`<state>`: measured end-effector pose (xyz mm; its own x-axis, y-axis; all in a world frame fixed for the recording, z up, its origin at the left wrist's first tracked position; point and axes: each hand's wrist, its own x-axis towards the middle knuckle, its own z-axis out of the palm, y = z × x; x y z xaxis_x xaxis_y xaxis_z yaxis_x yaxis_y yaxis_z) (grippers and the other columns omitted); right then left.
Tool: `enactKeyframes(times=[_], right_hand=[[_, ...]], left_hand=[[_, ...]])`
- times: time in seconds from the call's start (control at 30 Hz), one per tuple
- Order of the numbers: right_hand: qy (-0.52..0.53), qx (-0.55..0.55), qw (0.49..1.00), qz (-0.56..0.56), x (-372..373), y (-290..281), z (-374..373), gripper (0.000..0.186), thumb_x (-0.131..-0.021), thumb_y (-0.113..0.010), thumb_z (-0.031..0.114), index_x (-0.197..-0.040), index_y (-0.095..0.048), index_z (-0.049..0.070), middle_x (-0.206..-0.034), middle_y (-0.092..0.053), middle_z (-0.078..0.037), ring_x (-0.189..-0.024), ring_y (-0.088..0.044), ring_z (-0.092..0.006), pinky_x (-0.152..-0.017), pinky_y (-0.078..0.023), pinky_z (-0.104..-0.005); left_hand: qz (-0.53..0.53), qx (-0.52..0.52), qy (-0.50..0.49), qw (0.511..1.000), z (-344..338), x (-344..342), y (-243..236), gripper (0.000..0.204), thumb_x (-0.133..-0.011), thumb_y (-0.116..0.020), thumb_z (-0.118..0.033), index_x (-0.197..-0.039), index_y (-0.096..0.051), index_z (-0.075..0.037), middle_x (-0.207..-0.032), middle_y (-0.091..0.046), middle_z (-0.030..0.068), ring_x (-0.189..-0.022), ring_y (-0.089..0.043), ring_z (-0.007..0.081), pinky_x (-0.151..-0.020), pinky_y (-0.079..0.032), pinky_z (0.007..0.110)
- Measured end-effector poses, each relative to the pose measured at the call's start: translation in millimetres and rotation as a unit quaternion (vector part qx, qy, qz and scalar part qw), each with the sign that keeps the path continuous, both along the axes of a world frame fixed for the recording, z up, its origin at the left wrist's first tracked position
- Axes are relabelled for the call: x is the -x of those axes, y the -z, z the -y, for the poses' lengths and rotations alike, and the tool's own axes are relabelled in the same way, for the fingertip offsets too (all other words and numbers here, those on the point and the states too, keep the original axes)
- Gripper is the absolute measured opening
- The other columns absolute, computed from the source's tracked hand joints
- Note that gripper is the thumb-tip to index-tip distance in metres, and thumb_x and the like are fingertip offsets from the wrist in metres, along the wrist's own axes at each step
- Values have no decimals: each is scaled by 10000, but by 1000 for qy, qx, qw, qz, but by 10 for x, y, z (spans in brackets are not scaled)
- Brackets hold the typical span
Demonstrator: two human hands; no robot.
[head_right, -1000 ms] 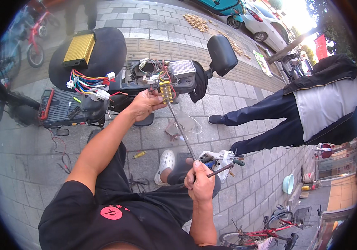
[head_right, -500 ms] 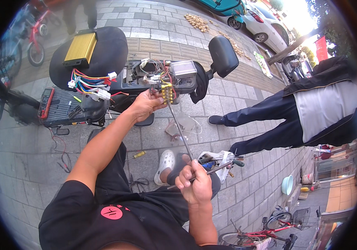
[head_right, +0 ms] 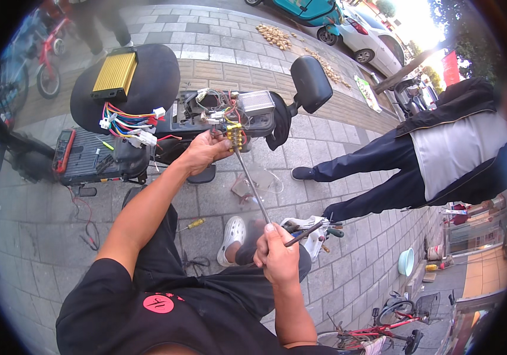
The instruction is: The person works on the exposed wiring and control components of an electric scooter, using a screwdriver to adjust connectors and a small circuit board. They repeatedly connect and disconnect wire harnesses and manipulate a yellow component while seated on the sidewalk.
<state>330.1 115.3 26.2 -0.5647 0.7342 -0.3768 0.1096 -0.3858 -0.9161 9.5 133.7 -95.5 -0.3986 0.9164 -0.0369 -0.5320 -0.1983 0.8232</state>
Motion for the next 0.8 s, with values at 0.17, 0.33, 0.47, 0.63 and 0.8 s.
enactKeyframes(times=[0.17, 0.33, 0.47, 0.63, 0.8], right_hand=[[19, 49, 999, -14, 33, -32, -61, 321, -1112, -508, 225, -1195, -622, -64, -656, -418, 11, -456, -338, -82, -419, -347, -289], [-4, 29, 999, 17, 32, -28, -201, 313, -1109, -522, 224, -1154, -637, -64, -628, -380, 31, -442, -310, -68, -405, -315, -275], [-24, -22, 998, 53, 75, -205, -277, 294, -1104, -548, 207, -1122, -651, -67, -610, -374, 48, -444, -313, -49, -403, -305, -264], [-57, -74, 991, 98, 131, -269, -335, 285, -1107, -540, 191, -1107, -652, -70, -595, -372, 63, -438, -316, -44, -403, -306, -258], [-55, -20, 996, 70, 197, -291, -320, 294, -1115, -512, 195, -1122, -636, -71, -600, -352, 61, -439, -293, -47, -404, -305, -266]], left_hand=[[-23, -19, -50, 998, -20, -65, 41, 292, -1016, -732, -115, -1264, -611, -21, -1221, -717, 74, -1110, -713, 178, -979, -606, 367], [-34, -41, -91, 994, -119, -87, 136, 245, -1009, -752, -114, -1178, -597, -27, -1076, -716, 45, -1002, -728, 166, -894, -645, 348], [-42, -31, -105, 993, -200, -45, 266, 236, -1011, -738, -86, -1206, -619, -30, -1139, -745, 52, -1026, -734, 160, -892, -636, 331], [-41, -16, -132, 990, -231, -44, 262, 185, -999, -729, -38, -1167, -654, -21, -1109, -737, 46, -953, -718, 119, -826, -625, 308], [-86, 11, -108, 990, -186, 31, 180, 264, -1012, -702, -21, -1259, -612, -23, -1194, -738, 56, -1060, -729, 169, -914, -616, 322]])
